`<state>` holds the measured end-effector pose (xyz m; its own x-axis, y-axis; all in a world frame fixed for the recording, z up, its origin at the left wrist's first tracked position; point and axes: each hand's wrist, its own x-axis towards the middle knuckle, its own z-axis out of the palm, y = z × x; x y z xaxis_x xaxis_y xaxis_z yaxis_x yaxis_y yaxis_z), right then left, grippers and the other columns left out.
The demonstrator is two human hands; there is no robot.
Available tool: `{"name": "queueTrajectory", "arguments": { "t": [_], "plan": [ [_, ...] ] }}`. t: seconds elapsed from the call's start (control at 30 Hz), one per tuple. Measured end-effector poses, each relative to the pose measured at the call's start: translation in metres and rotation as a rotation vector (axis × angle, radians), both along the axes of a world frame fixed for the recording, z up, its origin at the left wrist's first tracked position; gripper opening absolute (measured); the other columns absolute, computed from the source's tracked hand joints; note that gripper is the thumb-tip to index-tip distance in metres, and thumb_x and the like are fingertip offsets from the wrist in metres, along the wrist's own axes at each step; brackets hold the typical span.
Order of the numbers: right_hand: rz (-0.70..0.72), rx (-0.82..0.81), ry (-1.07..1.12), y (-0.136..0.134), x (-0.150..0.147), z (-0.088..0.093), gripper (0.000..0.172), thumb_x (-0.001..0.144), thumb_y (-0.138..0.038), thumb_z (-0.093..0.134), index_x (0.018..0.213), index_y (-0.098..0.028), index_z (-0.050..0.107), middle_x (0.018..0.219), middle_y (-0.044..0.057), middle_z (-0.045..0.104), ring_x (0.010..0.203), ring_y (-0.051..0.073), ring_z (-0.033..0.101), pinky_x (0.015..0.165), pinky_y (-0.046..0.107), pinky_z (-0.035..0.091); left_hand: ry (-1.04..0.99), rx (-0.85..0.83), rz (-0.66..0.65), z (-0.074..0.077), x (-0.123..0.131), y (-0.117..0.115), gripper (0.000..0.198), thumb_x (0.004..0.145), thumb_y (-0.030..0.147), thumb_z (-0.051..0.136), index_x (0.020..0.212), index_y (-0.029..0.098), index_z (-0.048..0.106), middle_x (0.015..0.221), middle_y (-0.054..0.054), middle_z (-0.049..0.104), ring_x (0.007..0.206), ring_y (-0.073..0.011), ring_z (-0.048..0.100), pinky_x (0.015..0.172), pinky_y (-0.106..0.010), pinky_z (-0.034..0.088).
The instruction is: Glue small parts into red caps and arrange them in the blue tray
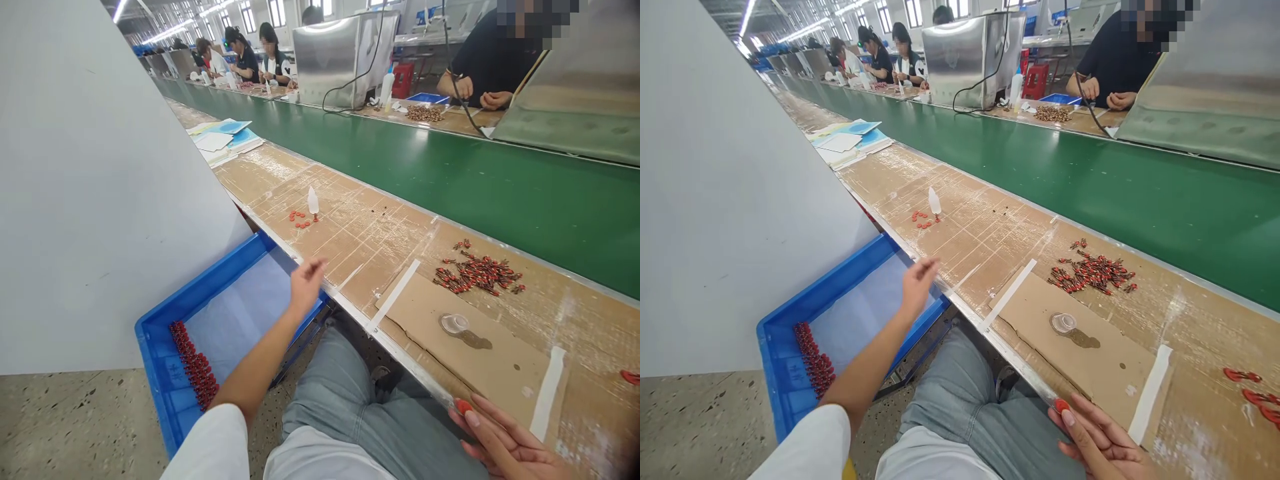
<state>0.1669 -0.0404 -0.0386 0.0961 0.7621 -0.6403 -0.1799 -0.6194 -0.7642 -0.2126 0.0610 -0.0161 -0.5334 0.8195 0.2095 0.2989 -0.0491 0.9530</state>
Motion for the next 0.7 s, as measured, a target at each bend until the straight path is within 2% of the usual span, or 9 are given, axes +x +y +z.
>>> {"name": "queueTrajectory", "arguments": {
  "t": [0.07, 0.13, 0.23, 0.33, 0.43, 0.6, 0.7],
  "plan": [
    [-0.022, 0.000, 0.003, 0.000, -0.015, 0.011, 0.070, 0.050, -0.033, 0.092, 0.113, -0.018, 0.066, 0.098, 0.011, 0.076, 0.088, 0.030, 0.074, 0.053, 0.021, 0.059, -0.093, -0.018, -0.207, -0.009, 0.048, -0.038, 0.025, 0.082, 0.042, 0.066, 0.098, 0.025, 0.076, 0.085, -0.005, 0.068, 0.076, -0.0173, 0.062, 0.072, -0.031, 0.052],
    [-0.050, 0.029, 0.039, -0.001, -0.030, 0.022, 0.064, 0.051, -0.032, 0.092, 0.108, -0.018, 0.066, 0.090, 0.009, 0.077, 0.076, 0.024, 0.074, 0.047, 0.019, 0.054, -0.429, -0.026, -0.544, -0.014, 0.091, -0.069, 0.031, 0.082, 0.039, 0.068, 0.110, 0.027, 0.074, 0.095, -0.007, 0.066, 0.081, -0.0177, 0.061, 0.076, -0.032, 0.051],
    [-0.062, 0.088, 0.141, -0.003, -0.052, 0.036, 0.054, 0.055, -0.030, 0.092, 0.100, -0.018, 0.065, 0.076, 0.004, 0.075, 0.057, 0.013, 0.065, 0.042, 0.016, 0.045, -0.726, -0.027, -0.754, -0.012, 0.135, -0.095, 0.035, 0.082, 0.037, 0.070, 0.116, 0.029, 0.072, 0.108, -0.009, 0.065, 0.085, -0.0176, 0.060, 0.078, -0.033, 0.051],
    [-0.038, 0.118, 0.230, -0.005, -0.066, 0.045, 0.046, 0.058, -0.031, 0.091, 0.092, -0.018, 0.063, 0.061, -0.001, 0.068, 0.047, 0.008, 0.054, 0.041, 0.015, 0.037, -0.846, -0.046, -0.801, -0.007, 0.155, -0.100, 0.032, 0.078, 0.037, 0.074, 0.110, 0.029, 0.075, 0.109, -0.010, 0.067, 0.088, -0.0197, 0.062, 0.080, -0.036, 0.052],
    [-0.006, 0.115, 0.308, -0.009, -0.073, 0.050, 0.042, 0.061, -0.034, 0.089, 0.088, -0.019, 0.061, 0.051, -0.005, 0.060, 0.043, 0.007, 0.048, 0.042, 0.016, 0.033, -0.933, -0.113, -0.829, -0.007, 0.163, -0.099, 0.028, 0.073, 0.036, 0.079, 0.100, 0.028, 0.078, 0.105, -0.009, 0.070, 0.085, -0.0214, 0.064, 0.074, -0.038, 0.054],
    [0.031, 0.104, 0.370, -0.012, -0.076, 0.049, 0.040, 0.063, -0.035, 0.088, 0.085, -0.021, 0.059, 0.050, -0.007, 0.059, 0.040, 0.005, 0.044, 0.041, 0.015, 0.030, -1.085, -0.153, -0.773, -0.016, 0.171, -0.099, 0.030, 0.062, 0.036, 0.088, 0.089, 0.028, 0.079, 0.089, -0.005, 0.074, 0.080, -0.0177, 0.066, 0.076, -0.035, 0.054],
    [0.067, 0.151, 0.249, -0.012, -0.071, 0.052, 0.045, 0.061, -0.040, 0.088, 0.091, -0.021, 0.060, 0.052, -0.006, 0.062, 0.037, 0.006, 0.044, 0.037, 0.016, 0.028, -1.169, -0.149, -0.732, -0.017, 0.173, -0.098, 0.028, 0.057, 0.037, 0.090, 0.081, 0.030, 0.078, 0.082, -0.002, 0.075, 0.075, -0.0162, 0.067, 0.073, -0.033, 0.054]
  ]
}}
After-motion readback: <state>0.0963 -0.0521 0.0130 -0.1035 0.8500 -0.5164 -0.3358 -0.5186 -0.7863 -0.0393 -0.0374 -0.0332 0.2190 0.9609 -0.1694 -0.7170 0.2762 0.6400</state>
